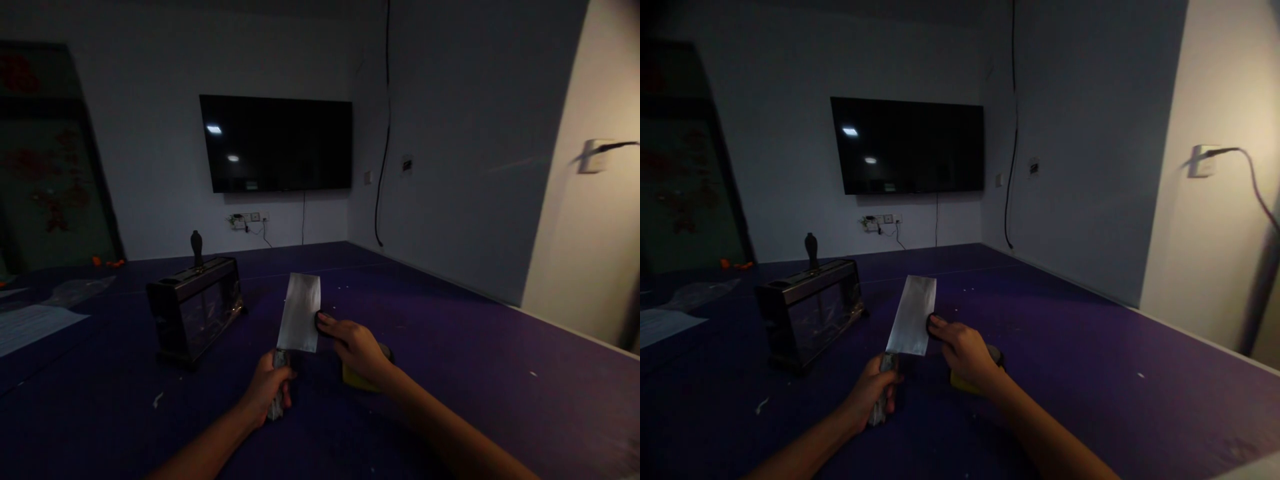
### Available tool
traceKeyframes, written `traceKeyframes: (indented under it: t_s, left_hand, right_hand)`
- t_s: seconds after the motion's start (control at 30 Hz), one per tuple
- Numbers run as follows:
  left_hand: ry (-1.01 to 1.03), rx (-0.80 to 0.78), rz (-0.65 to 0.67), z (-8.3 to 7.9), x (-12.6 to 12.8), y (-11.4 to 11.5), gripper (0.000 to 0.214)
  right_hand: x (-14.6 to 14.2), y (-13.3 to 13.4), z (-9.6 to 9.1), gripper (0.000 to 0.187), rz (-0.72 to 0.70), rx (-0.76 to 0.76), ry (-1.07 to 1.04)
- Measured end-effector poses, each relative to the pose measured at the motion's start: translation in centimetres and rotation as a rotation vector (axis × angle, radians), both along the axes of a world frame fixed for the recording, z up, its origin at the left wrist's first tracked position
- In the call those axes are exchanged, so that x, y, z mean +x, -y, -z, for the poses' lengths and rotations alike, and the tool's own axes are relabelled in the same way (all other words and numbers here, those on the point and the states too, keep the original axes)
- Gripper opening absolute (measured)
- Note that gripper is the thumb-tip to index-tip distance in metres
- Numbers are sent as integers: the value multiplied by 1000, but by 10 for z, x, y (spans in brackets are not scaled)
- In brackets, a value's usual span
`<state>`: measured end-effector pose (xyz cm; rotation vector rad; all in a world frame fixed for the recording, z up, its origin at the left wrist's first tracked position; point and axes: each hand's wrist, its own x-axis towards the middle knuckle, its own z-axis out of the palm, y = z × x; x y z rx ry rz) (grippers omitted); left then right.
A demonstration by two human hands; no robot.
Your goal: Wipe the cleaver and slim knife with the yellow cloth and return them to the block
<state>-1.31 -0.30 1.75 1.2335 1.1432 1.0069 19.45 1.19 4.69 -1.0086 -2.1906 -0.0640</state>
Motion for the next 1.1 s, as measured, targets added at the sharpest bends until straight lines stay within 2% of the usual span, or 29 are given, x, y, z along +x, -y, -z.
traceKeyframes:
  t_s: [0.6,0.73,0.83,0.9,1.03,1.1]
  left_hand:
    - [-113,40,177,3,-2,-6,17]
    - [-280,142,188,-5,-1,-1,18]
    - [-399,222,103,-23,-5,1,18]
    - [-475,294,14,-45,-15,-1,17]
    - [-667,458,-203,-109,-53,-9,8]
    - [-779,530,-306,-148,-79,-11,18]
  right_hand:
    - [35,-21,-3,47,223,48,-240]
    - [48,-28,6,46,234,125,-374]
    - [51,-30,13,46,257,153,-412]
    - [49,-29,16,46,273,139,-366]
    - [36,-23,18,44,226,80,-114]
    - [28,-20,17,43,183,56,9]
